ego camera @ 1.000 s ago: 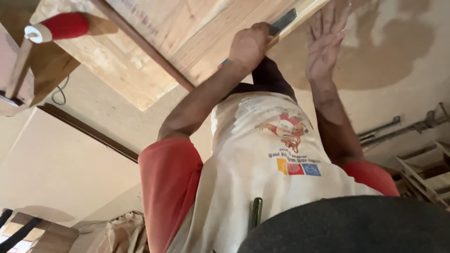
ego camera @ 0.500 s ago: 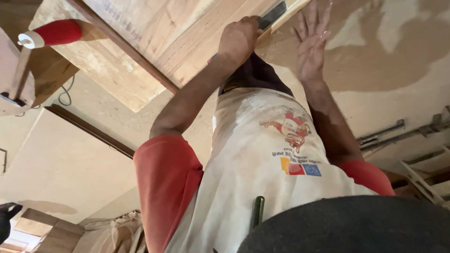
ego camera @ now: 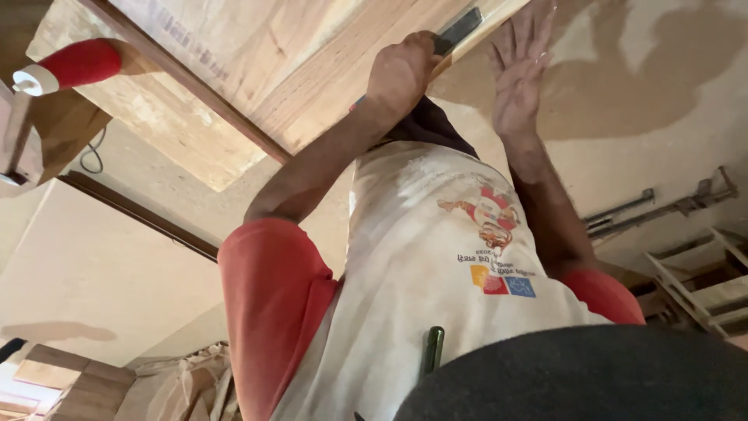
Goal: The person holds a red squeeze bottle, then uses a flat blade to trim and scrape the edge of a wooden panel frame resting on a workbench. They reposition and turn the panel, run a hand along the edge, and finally hold a metal bar beside the bench.
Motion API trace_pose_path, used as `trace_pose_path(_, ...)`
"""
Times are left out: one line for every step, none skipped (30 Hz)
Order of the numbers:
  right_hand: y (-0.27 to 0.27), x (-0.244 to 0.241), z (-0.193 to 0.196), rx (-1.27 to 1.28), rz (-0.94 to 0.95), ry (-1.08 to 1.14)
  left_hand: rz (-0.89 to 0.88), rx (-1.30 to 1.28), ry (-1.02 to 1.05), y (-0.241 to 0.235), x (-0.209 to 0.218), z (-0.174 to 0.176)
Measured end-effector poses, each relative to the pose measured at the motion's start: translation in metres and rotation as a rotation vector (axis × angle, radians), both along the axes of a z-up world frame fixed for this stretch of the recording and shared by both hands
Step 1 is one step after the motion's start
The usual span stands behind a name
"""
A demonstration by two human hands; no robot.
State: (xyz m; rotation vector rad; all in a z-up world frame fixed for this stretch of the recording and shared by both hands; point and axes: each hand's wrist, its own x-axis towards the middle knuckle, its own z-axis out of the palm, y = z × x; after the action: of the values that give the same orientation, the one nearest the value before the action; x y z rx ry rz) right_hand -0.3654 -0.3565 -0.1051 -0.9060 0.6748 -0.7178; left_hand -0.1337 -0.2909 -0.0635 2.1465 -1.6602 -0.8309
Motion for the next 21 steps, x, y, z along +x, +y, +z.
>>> trace_pose_path(-0.002,0.002,0.002,0.003,-0.009,-0.004,-0.007,-0.015,-0.001,-0.002,0.0,0.002)
trace_pose_path(-0.004,0.004,0.003,0.007,-0.018,-0.008,-0.015,-0.029,-0.002,-0.004,0.0,0.003)
trace_pose_path(-0.004,0.005,0.008,0.006,-0.017,-0.005,-0.014,-0.03,0.0,-0.005,0.0,0.006)
trace_pose_path(-0.005,0.006,0.013,0.019,-0.018,0.0,0.014,0.018,0.041,-0.006,-0.001,0.008)
trace_pose_path(-0.006,0.007,0.018,0.03,-0.021,0.005,0.041,0.064,0.082,-0.008,-0.001,0.011)
trace_pose_path(-0.006,0.008,0.02,0.027,-0.021,0.008,0.041,0.062,0.084,-0.007,-0.001,0.008)
trace_pose_path(-0.007,0.009,0.021,0.029,-0.017,0.013,0.015,0.016,0.081,-0.006,-0.001,0.006)
trace_pose_path(-0.008,0.01,0.023,0.03,-0.013,0.019,-0.012,-0.029,0.077,-0.004,0.0,0.003)
trace_pose_path(-0.007,0.01,0.022,0.032,-0.011,0.02,-0.009,-0.028,0.078,-0.005,-0.001,0.001)
trace_pose_path(-0.007,0.01,0.022,0.033,-0.015,0.024,-0.016,-0.048,0.082,-0.006,-0.001,-0.001)
trace_pose_path(-0.006,0.01,0.022,0.037,-0.019,0.027,-0.023,-0.066,0.086,-0.007,-0.001,-0.002)
trace_pose_path(-0.006,0.011,0.022,0.04,-0.016,0.028,-0.02,-0.063,0.087,-0.012,-0.003,-0.001)
trace_pose_path(-0.006,0.011,0.022,0.044,-0.019,0.029,-0.01,-0.051,0.104,-0.016,-0.005,-0.001)
trace_pose_path(-0.006,0.011,0.022,0.049,-0.021,0.03,0.0,-0.039,0.121,-0.021,-0.007,0.0)
trace_pose_path(-0.007,0.012,0.024,0.05,-0.02,0.035,0.001,-0.038,0.126,-0.025,-0.01,-0.003)
trace_pose_path(-0.007,0.012,0.027,0.049,-0.018,0.039,-0.002,0.037,0.123,-0.03,-0.013,-0.006)
trace_pose_path(-0.008,0.012,0.029,0.047,-0.015,0.043,-0.006,0.111,0.121,-0.035,-0.015,-0.009)
trace_pose_path(-0.008,0.011,0.03,0.048,-0.015,0.048,-0.005,0.112,0.125,-0.037,-0.017,-0.011)
trace_pose_path(-0.008,0.012,0.031,0.051,-0.013,0.05,0.016,0.046,0.133,-0.04,-0.019,-0.013)
trace_pose_path(-0.009,0.012,0.032,0.054,-0.01,0.053,0.038,-0.02,0.141,-0.043,-0.02,-0.014)
trace_pose_path(-0.009,0.012,0.031,0.056,-0.011,0.054,0.037,-0.018,0.142,-0.045,-0.02,-0.013)
